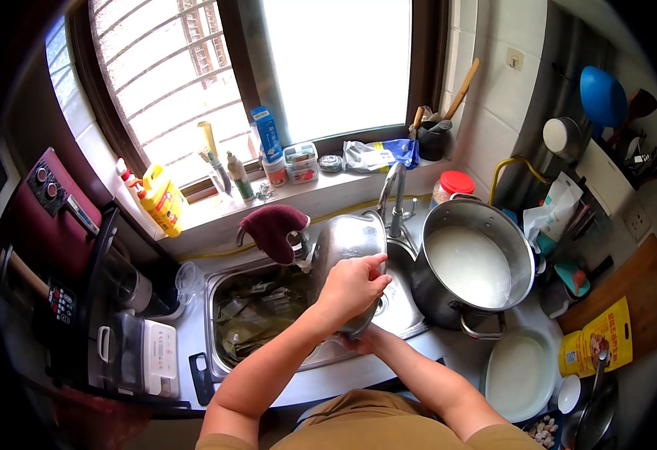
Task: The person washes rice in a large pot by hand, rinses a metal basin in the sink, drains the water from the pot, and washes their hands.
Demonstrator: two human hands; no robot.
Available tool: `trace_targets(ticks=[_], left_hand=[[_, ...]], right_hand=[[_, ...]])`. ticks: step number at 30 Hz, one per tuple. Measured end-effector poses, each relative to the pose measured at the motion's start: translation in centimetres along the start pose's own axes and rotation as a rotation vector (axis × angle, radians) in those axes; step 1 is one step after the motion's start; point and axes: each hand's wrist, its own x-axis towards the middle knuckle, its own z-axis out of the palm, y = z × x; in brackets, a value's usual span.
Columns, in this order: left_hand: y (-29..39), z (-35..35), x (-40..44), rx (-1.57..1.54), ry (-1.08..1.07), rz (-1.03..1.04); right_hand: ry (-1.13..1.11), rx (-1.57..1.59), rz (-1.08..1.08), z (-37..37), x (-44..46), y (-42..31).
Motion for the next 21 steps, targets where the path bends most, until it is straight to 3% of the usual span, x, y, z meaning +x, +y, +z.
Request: trace_targets(ticks=[14,17,21], left_hand=[[-0.4,0.5,-1.1,-0.014,-0.002,0.014],[-0.1,0.5,-1.3,-0.045,-0.029,-0.006],[-0.1,0.4,-1.5,-0.038,-0.021,0.017]], right_hand=[[-0.104,0.001,-0.053,0.0,-0.4,-0.2],[0.042,0.049,-0.046,1.2,-1.3,-0.6],[-0.03,0.073,-0.038,0.1,-0.7,-0.3]])
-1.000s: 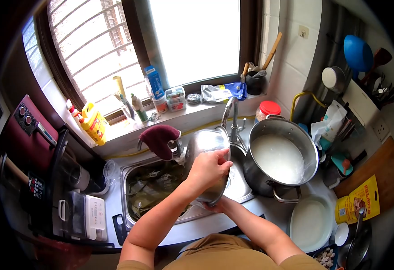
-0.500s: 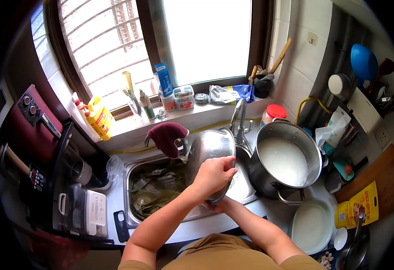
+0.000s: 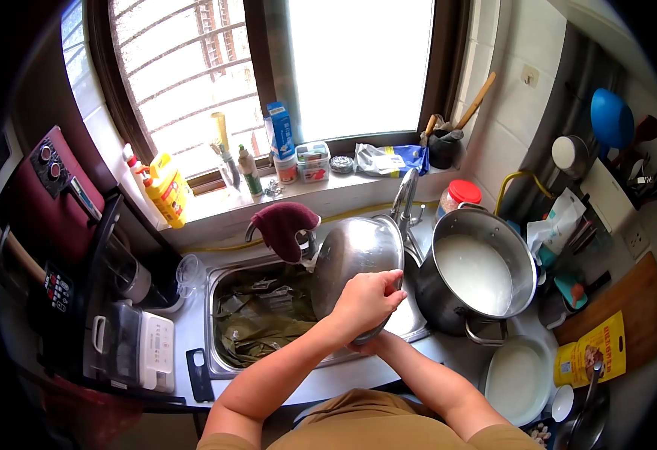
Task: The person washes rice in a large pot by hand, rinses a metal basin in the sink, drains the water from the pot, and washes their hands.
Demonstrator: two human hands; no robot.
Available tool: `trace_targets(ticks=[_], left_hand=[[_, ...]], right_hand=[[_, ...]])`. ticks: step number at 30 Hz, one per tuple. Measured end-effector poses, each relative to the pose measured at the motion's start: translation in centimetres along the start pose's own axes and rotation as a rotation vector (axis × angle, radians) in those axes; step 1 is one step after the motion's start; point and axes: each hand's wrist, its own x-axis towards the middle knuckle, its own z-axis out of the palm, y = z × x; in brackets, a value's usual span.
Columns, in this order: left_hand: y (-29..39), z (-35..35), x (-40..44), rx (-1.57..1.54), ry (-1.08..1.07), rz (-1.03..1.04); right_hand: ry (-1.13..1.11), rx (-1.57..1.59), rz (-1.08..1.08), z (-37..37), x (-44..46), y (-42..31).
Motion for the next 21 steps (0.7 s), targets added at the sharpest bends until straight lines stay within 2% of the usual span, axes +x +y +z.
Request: trace_targets(ticks=[6,8,11,12,15,16,18,21], left_hand=[[0.1,-0.3,-0.3,-0.007,-0.018,-0.001],[-0.2,-0.3,-0.4,-0.006,-0.026,-0.004],[-0.6,-0.2,-0.8,-0.001,0.08,-0.009],[-0.3,-0.6,-1.1,0.127,0.108,-0.054],[-0.9,-0.8,-1.5,0.391,0.179,-0.103],[-1.3,-0.7,-1.6,0.525,0.228,-0.112],[-2.0,-1.3,-1.9,0.518,0.239,-0.094],[-2.1,-3.3,-3.0,0.543,0.305,-0.081]], right_hand=[[-0.029,0.03,-0.06,-0.3,0.9,0.6],[0.05,0.072,-0.079,-0.1,1.1,0.7],[-0.007,0.035,-0.124,-1.3,2.2,1.1],[-0.026,0.024,-0.14,-2.0,2.9,1.4],[0.241,-0.187,-0.068,-3.4,3.5,2.9],[0.244,-0.185,-0.069,-3.4,2.9,3.1],[0.477,-0.313,0.046,-0.3,0.2,1.9],[0.474,-0.324,0.009,-2.4,-0.5,1.2]])
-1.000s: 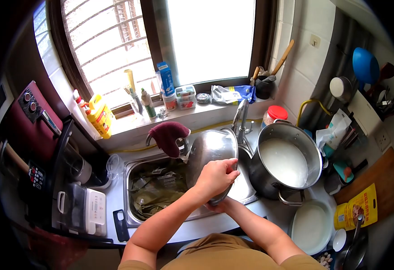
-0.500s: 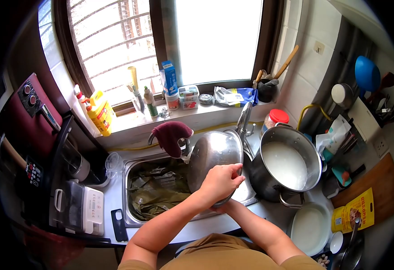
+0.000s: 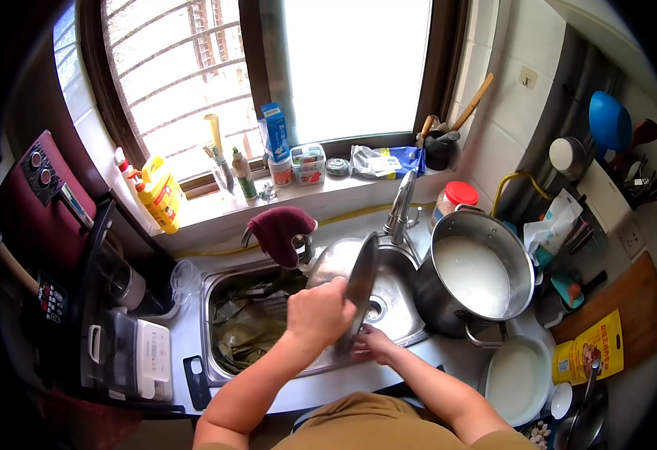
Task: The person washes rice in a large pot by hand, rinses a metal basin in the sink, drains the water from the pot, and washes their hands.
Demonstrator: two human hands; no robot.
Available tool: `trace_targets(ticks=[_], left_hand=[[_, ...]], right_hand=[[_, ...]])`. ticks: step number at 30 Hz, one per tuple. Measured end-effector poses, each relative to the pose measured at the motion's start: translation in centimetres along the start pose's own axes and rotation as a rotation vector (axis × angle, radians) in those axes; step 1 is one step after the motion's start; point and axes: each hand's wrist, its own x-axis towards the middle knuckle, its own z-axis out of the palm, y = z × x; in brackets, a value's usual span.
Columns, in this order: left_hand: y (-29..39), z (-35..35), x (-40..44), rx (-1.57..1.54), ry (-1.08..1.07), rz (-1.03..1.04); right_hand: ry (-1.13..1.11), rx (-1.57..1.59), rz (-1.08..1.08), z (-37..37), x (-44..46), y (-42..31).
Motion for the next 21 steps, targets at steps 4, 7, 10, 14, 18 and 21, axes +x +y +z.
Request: trace_targets(ticks=[4,7,10,14,18,21], left_hand=[[-3.1,-1.4,-0.2,0.057,0.034,0.296],[-5.1,-1.3,-0.1,0.071,0.01,0.52],[-6.1,-0.6,-0.1,0.057,0.059,0.597],[-6.1,0.1,-1.3,-0.067,0.225,0.323],[-7.8,6.4,-3.9,-0.716,0.493,-0.543],[-7.1,5.8,-4.3,-1.866,-0.031,-0.962]], right_hand=[[0.308,-0.311,-0.411,-3.9,1.2,-1.7],[0.219,-0.189,-0.879,-6.2,1.8,-3.2],[0.09,-0.156,-0.567,-5.4,-2.6,-6.5],[0.316,-0.474,-1.064,-7.8,0.8,-3.5],[0.414,-0.103,-1.142,-6.0,-2.1,-3.0],[0.119,0.714,-0.895,-5.2,-2.9,-2.9]])
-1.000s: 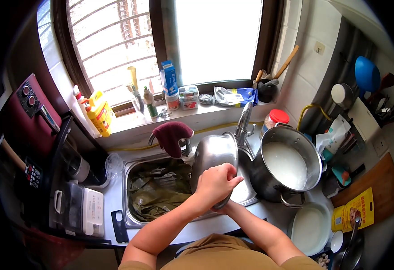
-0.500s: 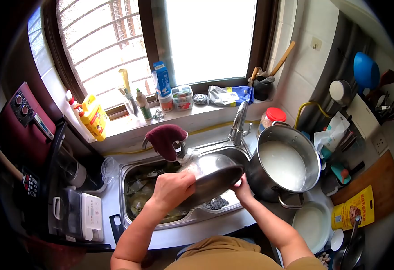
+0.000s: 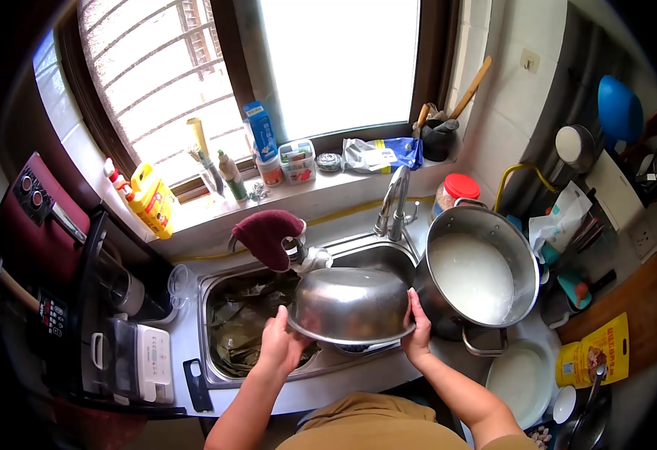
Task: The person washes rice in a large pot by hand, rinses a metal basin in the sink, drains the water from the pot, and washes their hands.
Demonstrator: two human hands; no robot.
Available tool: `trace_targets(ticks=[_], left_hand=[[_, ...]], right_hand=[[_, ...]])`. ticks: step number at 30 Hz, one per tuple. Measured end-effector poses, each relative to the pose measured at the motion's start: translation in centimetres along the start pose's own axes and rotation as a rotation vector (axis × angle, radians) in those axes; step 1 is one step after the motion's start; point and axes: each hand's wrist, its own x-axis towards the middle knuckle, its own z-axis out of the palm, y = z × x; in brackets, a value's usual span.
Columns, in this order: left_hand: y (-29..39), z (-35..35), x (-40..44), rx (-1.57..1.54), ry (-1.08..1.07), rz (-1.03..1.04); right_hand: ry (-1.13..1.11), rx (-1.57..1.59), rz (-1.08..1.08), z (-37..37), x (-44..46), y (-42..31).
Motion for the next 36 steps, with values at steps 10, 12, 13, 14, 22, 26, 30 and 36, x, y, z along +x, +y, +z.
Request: trace_targets(ticks=[10,12,13,14,22,26,30,36], left_hand=[[-0.2,2.9,1.5,0.046,0.065,0.124],[0.1,4.8,1.2,0.087,0.048,0.125],[0.1,5.2,1.4,0.156,0.025,0.137],[0.0,5.5,1.6,0.222,0.002,0.152],[-0.3,7.2,-0.1,0.423,-0.033,0.212],[1.9,8.3,-1.6,0.613,-0.051,0.299],[3.2,9.8,-1.2,0.587,-0.011,0.373],[5.4,10.6,-2.7,0.443,0.098,0.411]], right_hand=[[-0.768,-1.655,0.12,-2.5,-1.7,-5.0],[-0.913,-1.556,-0.089,1.5,-0.3,-9.0],[-0.899,-1.6,-0.089,3.4,1.0,-10.5],[-0.887,-1.646,-0.091,5.2,2.6,-11.8],[-0.789,-2.007,-0.415,6.0,23.4,-10.6],[-0.827,-2.26,-0.152,7.1,27.4,-9.1],[-0.893,-2.449,-0.004,6.7,31.0,-6.9],[-0.856,-2.307,-0.1,4.2,32.3,-5.8]])
